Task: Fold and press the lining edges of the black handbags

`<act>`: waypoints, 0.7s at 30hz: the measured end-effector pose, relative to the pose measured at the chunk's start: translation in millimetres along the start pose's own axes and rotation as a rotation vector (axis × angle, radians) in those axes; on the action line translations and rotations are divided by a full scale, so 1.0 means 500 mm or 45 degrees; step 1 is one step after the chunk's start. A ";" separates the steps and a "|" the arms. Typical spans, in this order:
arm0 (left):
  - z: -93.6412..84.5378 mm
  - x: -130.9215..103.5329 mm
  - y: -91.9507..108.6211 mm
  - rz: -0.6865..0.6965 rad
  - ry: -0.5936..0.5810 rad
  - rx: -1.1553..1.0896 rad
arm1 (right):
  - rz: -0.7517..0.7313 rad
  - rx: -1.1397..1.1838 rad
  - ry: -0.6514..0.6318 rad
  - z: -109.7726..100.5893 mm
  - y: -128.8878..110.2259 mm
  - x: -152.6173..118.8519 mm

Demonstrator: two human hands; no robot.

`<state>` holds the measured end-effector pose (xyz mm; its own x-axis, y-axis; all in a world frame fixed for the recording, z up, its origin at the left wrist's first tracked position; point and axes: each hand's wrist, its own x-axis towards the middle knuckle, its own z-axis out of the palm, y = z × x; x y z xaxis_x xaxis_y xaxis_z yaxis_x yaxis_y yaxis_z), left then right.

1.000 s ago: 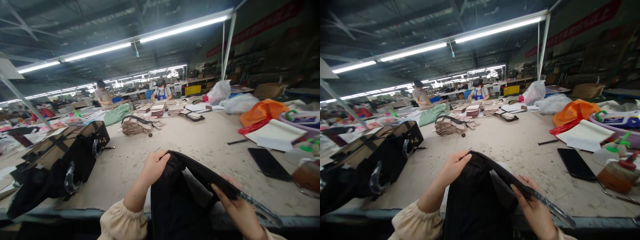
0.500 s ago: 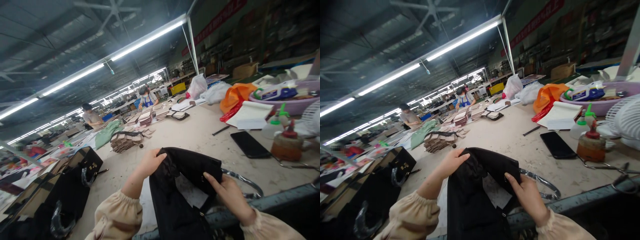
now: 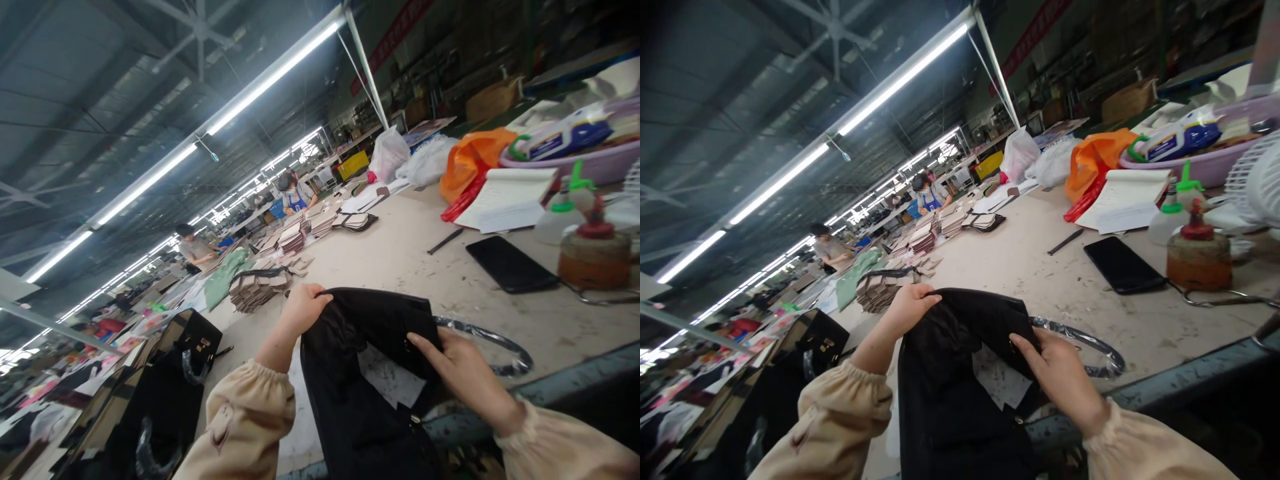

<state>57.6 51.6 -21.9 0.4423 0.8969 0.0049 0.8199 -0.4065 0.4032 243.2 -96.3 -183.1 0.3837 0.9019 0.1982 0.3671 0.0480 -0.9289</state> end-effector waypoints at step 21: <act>0.010 0.029 -0.011 -0.135 0.050 -0.113 | -0.015 -0.047 0.058 0.013 0.024 0.006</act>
<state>61.2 65.9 -28.4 0.3388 0.9408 -0.0074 0.8251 -0.2933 0.4829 243.4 -90.2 -195.5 0.4171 0.8809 0.2238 0.4028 0.0416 -0.9144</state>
